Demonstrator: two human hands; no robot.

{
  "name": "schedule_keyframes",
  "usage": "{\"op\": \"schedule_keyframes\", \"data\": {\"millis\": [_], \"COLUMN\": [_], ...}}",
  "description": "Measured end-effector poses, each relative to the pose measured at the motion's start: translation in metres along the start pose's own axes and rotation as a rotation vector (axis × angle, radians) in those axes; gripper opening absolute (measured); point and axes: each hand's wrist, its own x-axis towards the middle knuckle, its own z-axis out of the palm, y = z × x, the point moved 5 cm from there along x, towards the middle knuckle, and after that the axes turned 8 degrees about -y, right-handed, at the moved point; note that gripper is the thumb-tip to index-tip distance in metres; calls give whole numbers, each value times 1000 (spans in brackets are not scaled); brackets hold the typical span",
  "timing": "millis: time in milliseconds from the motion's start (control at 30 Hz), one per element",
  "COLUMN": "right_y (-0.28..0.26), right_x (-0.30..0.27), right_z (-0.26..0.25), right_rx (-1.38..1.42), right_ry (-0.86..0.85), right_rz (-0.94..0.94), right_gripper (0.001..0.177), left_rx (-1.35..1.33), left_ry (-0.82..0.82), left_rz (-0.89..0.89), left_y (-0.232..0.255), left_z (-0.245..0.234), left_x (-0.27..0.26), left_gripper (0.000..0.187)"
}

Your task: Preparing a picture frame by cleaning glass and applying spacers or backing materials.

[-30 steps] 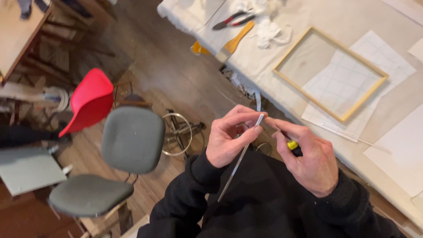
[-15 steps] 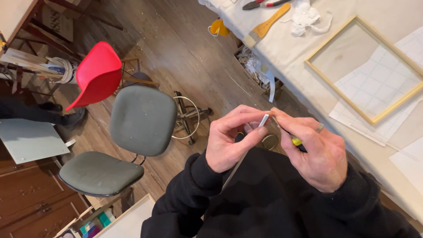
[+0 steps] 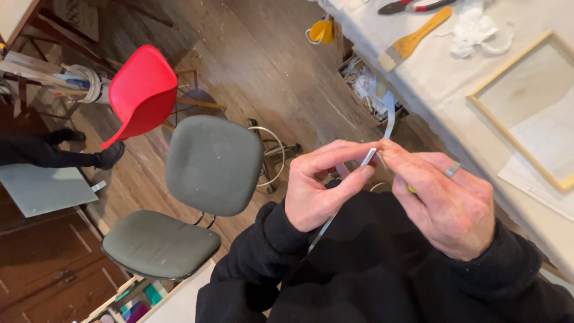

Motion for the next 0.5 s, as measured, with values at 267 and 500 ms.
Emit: {"op": "schedule_keyframes", "data": {"millis": [267, 500], "right_y": [-12, 2], "right_x": [39, 49], "right_z": [18, 29], "right_rx": [-7, 13], "right_ry": [-23, -36], "right_rz": [-1, -23], "right_gripper": [38, 38], "left_rx": [15, 32], "left_ry": [6, 50], "left_rz": [-25, -2], "left_y": [2, 0], "left_z": [-36, -50], "left_x": [-2, 9], "left_gripper": [31, 31]}}
